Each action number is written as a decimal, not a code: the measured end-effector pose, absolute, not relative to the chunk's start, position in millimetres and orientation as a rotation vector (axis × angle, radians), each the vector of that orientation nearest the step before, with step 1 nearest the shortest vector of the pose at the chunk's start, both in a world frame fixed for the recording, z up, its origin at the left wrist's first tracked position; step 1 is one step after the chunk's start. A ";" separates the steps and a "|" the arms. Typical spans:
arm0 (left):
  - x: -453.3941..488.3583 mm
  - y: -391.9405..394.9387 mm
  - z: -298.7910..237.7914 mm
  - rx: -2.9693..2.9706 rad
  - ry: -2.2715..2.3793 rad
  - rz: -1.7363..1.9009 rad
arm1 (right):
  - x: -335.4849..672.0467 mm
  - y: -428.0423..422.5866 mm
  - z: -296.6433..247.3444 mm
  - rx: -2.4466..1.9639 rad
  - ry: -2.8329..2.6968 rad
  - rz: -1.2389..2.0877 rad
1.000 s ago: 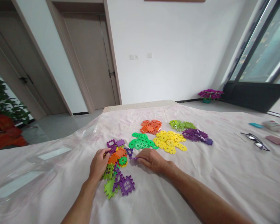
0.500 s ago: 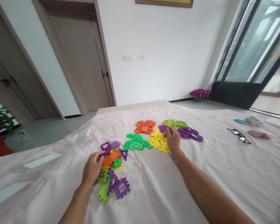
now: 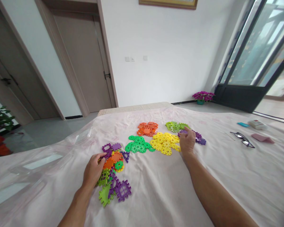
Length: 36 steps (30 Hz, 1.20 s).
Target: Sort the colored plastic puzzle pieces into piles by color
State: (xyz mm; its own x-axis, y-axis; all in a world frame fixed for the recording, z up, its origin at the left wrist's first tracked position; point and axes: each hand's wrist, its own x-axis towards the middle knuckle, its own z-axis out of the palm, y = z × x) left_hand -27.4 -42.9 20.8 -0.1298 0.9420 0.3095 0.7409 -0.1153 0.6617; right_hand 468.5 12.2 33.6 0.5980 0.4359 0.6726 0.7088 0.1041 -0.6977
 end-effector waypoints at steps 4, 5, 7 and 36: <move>-26.8 -42.9 22.3 1.900 1.902 1.089 | 403.5 7.4 41.3 -1.329 -1.378 -0.056; -26.7 -43.1 22.7 1.906 1.903 1.090 | 386.4 3.1 43.5 -1.277 -1.492 0.017; -26.3 -43.7 23.4 1.910 1.904 1.095 | 354.6 -9.2 48.3 -1.168 -1.722 0.159; -25.9 -43.6 22.6 1.919 1.891 1.104 | 260.4 -70.0 50.0 -0.746 -2.378 0.394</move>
